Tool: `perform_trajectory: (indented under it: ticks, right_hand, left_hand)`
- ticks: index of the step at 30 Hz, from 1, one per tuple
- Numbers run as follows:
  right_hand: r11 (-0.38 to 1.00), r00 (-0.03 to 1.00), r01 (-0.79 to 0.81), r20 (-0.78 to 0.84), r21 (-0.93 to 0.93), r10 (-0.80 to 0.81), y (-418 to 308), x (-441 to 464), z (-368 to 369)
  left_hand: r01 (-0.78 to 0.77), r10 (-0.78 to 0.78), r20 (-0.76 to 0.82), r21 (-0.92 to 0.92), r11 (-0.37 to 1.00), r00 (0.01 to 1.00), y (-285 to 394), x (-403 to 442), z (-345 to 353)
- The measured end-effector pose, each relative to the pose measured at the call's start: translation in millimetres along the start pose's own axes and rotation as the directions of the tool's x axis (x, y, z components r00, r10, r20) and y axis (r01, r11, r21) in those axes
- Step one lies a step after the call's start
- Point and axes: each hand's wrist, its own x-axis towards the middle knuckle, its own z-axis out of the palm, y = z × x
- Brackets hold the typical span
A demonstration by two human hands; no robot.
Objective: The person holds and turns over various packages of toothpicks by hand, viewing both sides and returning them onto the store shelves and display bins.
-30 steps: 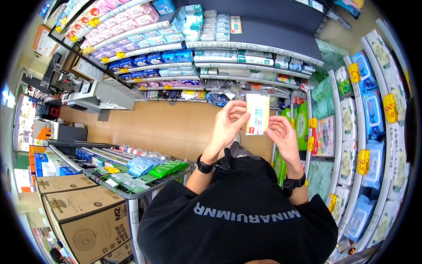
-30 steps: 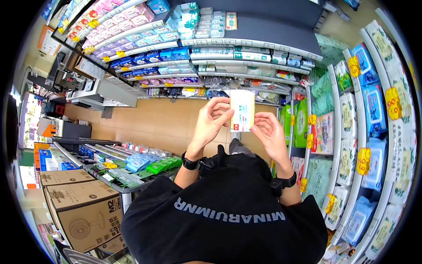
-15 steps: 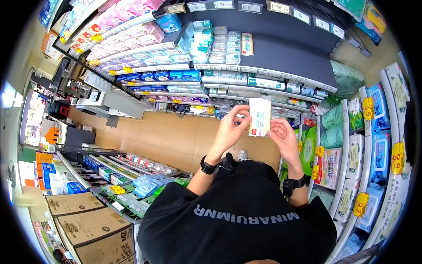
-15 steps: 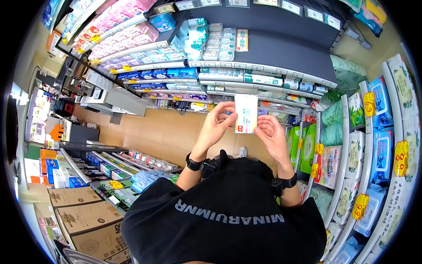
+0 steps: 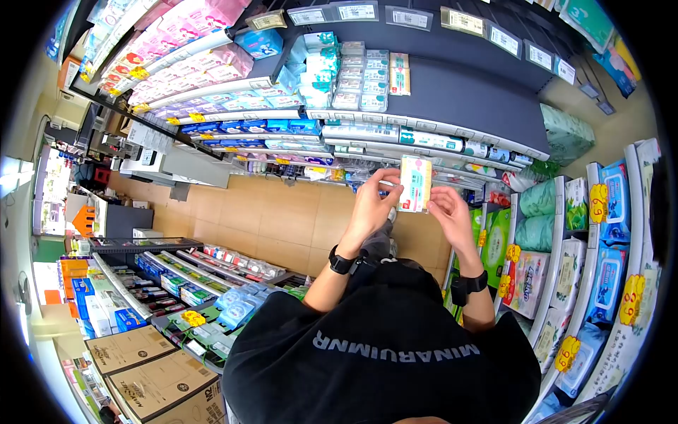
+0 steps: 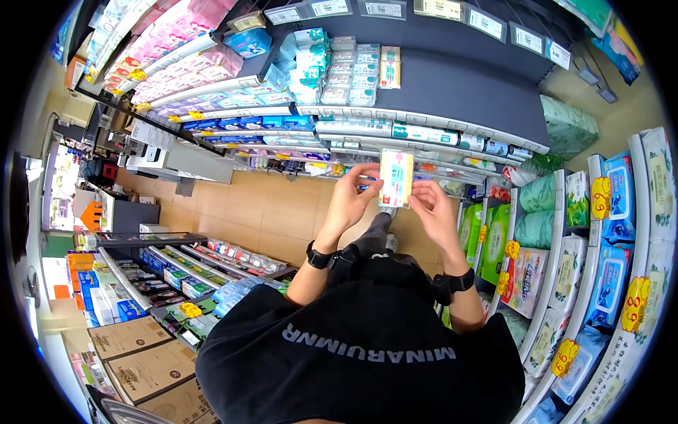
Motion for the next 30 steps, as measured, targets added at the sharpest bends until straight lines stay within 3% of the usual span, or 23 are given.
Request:
perform_trajectory:
  ticks: [11,15,19,22,29,30]
  right_hand:
    - [0.999,0.998,0.049,0.025,-0.015,-0.049,14.7,115.2,-11.6]
    - [0.999,1.000,-0.002,-0.025,-0.052,0.000,18.4,165.8,-17.0]
    - [0.982,0.998,-0.011,-0.059,-0.186,0.000,18.6,212.6,-22.6]
    - [0.970,0.996,0.087,-0.010,-0.227,-0.091,30.4,250.7,-27.2]
    - [0.967,0.999,0.023,-0.041,-0.254,-0.035,38.6,306.2,-33.5]
    - [0.962,0.997,0.025,-0.067,-0.270,-0.045,43.2,311.1,-34.8]
  left_hand:
    - [-0.040,0.045,-0.031,0.157,0.987,0.999,-23.0,107.2,-7.2]
    - [-0.045,0.055,-0.045,0.196,0.980,0.997,-37.8,157.2,-5.2]
    - [-0.026,0.032,-0.025,0.231,0.973,0.999,-50.7,204.1,-4.4]
    - [-0.065,0.075,-0.032,0.246,0.967,0.997,-72.3,237.3,-3.0]
    - [-0.097,0.119,-0.040,0.361,0.927,0.992,-70.0,281.0,-13.8]
    - [-0.158,0.197,-0.052,0.416,0.896,0.979,-70.7,286.6,-15.6]
